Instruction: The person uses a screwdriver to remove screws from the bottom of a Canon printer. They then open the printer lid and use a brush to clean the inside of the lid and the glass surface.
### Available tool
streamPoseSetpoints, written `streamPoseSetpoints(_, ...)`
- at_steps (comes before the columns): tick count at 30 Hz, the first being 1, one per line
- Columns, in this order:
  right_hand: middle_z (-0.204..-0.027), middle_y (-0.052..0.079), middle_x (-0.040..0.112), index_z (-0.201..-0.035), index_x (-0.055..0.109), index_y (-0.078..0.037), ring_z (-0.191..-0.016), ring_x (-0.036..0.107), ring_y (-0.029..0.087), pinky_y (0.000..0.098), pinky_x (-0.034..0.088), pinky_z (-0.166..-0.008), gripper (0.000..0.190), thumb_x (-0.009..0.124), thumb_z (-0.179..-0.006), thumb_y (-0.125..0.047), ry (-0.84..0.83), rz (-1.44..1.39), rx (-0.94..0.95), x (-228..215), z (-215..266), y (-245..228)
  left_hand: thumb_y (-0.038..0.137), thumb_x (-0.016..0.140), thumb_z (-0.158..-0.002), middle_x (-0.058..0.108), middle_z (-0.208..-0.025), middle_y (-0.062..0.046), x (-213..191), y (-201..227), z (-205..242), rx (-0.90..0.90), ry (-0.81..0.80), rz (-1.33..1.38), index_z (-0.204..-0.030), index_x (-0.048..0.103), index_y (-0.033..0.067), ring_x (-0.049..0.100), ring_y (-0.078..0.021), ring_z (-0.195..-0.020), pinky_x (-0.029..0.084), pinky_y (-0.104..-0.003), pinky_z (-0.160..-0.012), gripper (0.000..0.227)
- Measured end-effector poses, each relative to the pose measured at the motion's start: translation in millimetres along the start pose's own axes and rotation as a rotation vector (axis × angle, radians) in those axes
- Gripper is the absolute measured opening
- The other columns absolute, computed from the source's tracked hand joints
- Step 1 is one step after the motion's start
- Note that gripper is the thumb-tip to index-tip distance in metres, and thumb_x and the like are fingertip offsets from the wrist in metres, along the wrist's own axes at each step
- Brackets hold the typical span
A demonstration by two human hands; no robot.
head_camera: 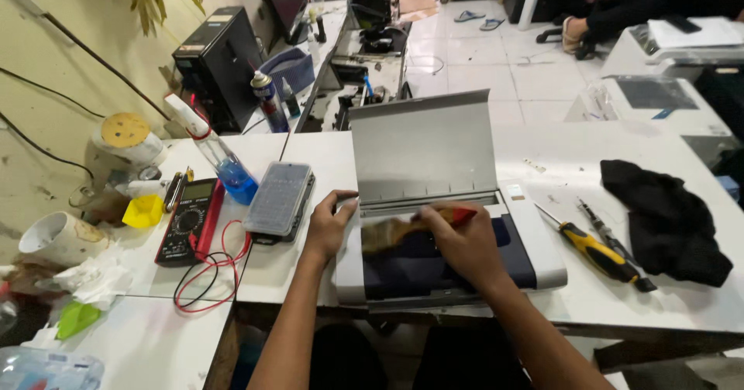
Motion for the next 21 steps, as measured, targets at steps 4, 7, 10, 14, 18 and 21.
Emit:
streamPoseSetpoints(4,-0.054,0.004,0.057,-0.064,0.071,-0.01,-0.059,0.053,0.013,0.0278,0.042,-0.061,0.023,0.075,-0.086,-0.017,-0.075,0.042,-0.159,10.6,-13.8,31.2,0.033,0.067,-0.101,0.077,-0.136,-0.008,3.2,-3.0,-2.2,0.01,0.006,-0.011,-0.132,0.078,0.0215,0.062,-0.0291,-0.141,0.044,-0.047,-0.123,0.035)
streamPoseSetpoints(7,-0.049,0.008,0.05,-0.062,0.07,-0.011,-0.05,0.046,0.016,0.0297,0.041,-0.057,0.033,0.073,-0.093,-0.023,0.049,0.082,-0.195,5.4,-13.1,-17.7,0.032,0.066,-0.101,0.077,-0.133,-0.01,3.1,9.2,3.9,0.007,0.006,0.015,-0.129,0.079,0.02,0.064,-0.0308,-0.139,0.046,-0.047,-0.122,0.034)
streamPoseSetpoints(10,-0.053,0.015,0.062,-0.067,0.074,-0.008,-0.055,0.055,0.015,0.0333,0.045,-0.059,0.03,0.074,-0.094,-0.021,0.072,0.133,-0.31,7.6,-24.2,-10.7,0.032,0.066,-0.101,0.077,-0.133,-0.012,2.0,10.0,5.5,0.006,0.014,0.022,-0.13,0.078,0.0191,0.064,-0.0336,-0.139,0.046,-0.049,-0.121,0.033)
streamPoseSetpoints(14,-0.048,0.007,0.058,-0.063,0.073,-0.01,-0.048,0.049,0.015,0.0274,0.041,-0.056,0.03,0.07,-0.092,-0.019,-0.111,0.117,-0.239,19.8,-17.6,-10.1,0.031,0.067,-0.101,0.078,-0.131,-0.01,0.0,7.9,7.1,0.002,0.028,0.02,-0.127,0.079,0.02,0.066,-0.0323,-0.136,0.048,-0.048,-0.119,0.031)
streamPoseSetpoints(18,-0.048,0.012,0.057,-0.065,0.072,-0.009,-0.051,0.05,0.014,0.0305,0.042,-0.055,0.033,0.07,-0.096,-0.021,0.039,0.166,-0.378,9.9,-22.3,-26.7,0.033,0.065,-0.102,0.078,-0.132,-0.01,-0.1,15.2,13.1,0.006,0.016,0.019,-0.128,0.079,0.0208,0.065,-0.0339,-0.138,0.047,-0.049,-0.121,0.032)
streamPoseSetpoints(21,-0.049,0.01,0.056,-0.064,0.07,-0.008,-0.051,0.048,0.016,0.0308,0.042,-0.055,0.029,0.067,-0.091,-0.016,-0.093,0.142,-0.346,14.7,-13.8,-33.5,0.033,0.064,-0.102,0.077,-0.134,-0.011,-2.1,17.7,11.8,-0.011,0.012,0.013,-0.128,0.079,0.022,0.063,-0.035,-0.14,0.045,-0.05,-0.122,0.032)
Point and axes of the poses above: each hand's wrist, its own z-axis away from the middle knuckle, its own x-axis out of the palm, y = z × x, the point moved 10 cm from there along -z, towards the middle knuckle
